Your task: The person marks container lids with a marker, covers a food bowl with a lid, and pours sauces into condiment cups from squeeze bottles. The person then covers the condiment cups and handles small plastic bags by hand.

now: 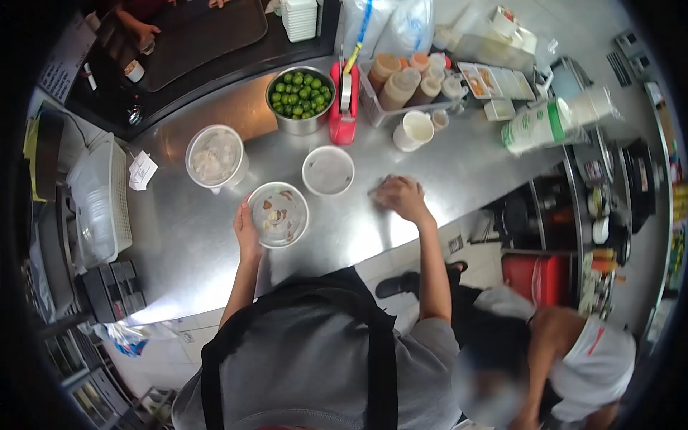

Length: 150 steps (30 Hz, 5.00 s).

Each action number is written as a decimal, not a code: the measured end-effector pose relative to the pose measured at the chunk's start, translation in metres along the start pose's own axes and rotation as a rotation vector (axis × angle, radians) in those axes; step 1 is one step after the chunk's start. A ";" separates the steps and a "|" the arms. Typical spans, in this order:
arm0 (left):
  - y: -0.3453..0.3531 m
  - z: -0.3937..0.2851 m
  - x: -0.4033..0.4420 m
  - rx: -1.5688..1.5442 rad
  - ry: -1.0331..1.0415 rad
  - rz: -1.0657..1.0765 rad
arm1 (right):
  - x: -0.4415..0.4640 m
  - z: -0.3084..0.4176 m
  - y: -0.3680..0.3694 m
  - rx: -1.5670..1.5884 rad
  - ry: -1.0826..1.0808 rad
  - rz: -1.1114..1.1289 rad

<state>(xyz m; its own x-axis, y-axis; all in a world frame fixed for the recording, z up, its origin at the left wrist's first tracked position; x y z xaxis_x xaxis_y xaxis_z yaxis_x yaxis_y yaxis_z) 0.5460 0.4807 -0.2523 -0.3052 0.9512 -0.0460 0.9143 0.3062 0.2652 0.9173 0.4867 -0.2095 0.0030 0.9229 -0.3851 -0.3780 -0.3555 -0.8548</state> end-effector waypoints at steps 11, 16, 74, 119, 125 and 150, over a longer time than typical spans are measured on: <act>0.004 -0.001 -0.017 0.253 0.181 -0.226 | 0.181 0.115 -0.124 1.385 -0.261 -0.054; 0.034 -0.079 -0.046 1.117 0.552 -0.076 | 0.265 0.110 -0.117 1.671 -0.070 0.059; 0.173 -0.067 -0.127 0.221 0.043 0.738 | -0.050 0.160 -0.027 1.959 -0.306 0.812; 0.121 -0.084 -0.099 0.652 0.192 0.440 | 0.001 0.103 -0.102 2.200 -0.444 0.523; 0.075 -0.099 -0.075 0.504 0.208 0.161 | -0.029 0.109 -0.054 1.984 0.062 0.363; 0.007 0.011 -0.028 -0.006 0.126 -0.135 | 0.003 0.217 0.033 1.311 -0.680 0.478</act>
<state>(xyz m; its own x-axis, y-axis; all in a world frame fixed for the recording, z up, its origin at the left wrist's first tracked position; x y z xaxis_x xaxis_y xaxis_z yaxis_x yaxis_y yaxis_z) 0.5636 0.4568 -0.2598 -0.4568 0.8887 0.0395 0.8611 0.4306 0.2706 0.7041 0.5103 -0.1635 -0.6191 0.7852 0.0120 -0.7391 -0.5877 0.3293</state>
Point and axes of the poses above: each hand's wrist, its own x-axis towards the middle knuckle, its own y-axis out of the palm, z = x × y, the point moved 9 cm from there along x, towards the middle knuckle, and after that the axes turned 12 degrees about y, right-handed, at the moved point
